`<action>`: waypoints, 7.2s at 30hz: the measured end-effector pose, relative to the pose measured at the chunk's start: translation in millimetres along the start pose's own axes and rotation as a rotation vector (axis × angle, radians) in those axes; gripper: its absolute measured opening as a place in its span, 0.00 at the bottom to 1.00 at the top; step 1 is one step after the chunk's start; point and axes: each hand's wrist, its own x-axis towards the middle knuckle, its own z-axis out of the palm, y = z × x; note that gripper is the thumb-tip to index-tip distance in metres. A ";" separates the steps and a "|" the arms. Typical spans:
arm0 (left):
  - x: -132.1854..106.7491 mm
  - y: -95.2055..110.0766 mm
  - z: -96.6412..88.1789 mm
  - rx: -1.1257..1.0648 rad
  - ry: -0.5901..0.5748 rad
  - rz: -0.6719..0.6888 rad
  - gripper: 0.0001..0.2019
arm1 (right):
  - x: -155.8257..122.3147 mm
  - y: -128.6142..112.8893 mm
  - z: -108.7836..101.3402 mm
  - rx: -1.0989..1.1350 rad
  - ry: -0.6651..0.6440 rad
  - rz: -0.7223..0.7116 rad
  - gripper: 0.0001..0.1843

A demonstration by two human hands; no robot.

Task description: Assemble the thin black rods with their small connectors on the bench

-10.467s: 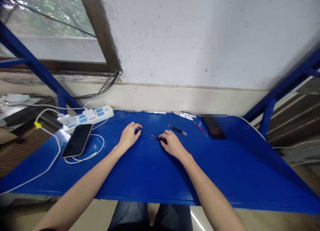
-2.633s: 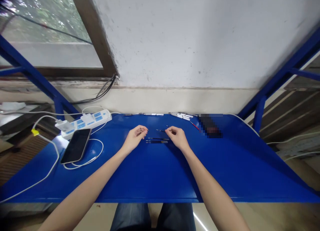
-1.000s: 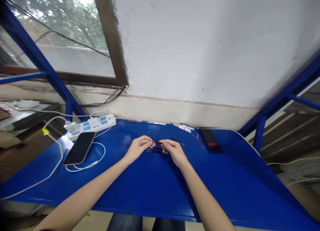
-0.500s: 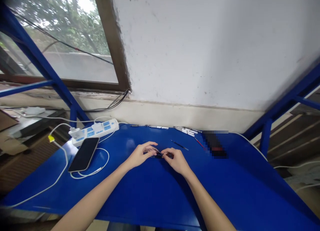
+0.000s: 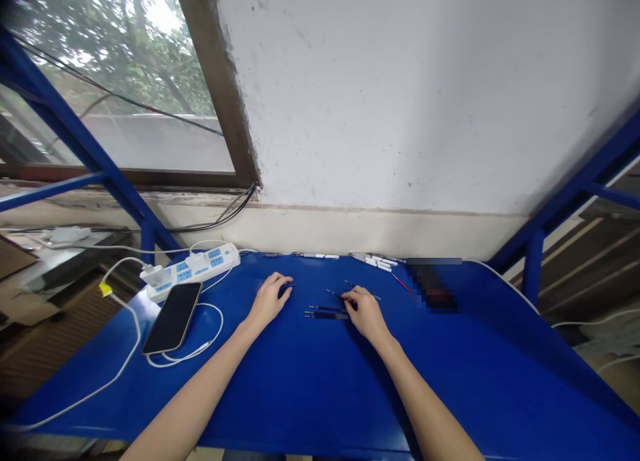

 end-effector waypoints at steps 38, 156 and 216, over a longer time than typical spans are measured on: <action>-4.2 46.2 -6.3 -0.263 -0.075 -0.006 0.08 | -1.5 1.4 -12.5 -0.182 0.172 -0.034 0.13; -16.2 59.7 -2.0 -0.118 -0.305 0.098 0.11 | -13.5 -19.9 1.9 -0.085 -0.173 -0.239 0.15; -16.9 40.3 6.1 0.343 -0.359 -0.016 0.28 | -7.8 13.6 10.9 -0.624 -0.153 0.018 0.35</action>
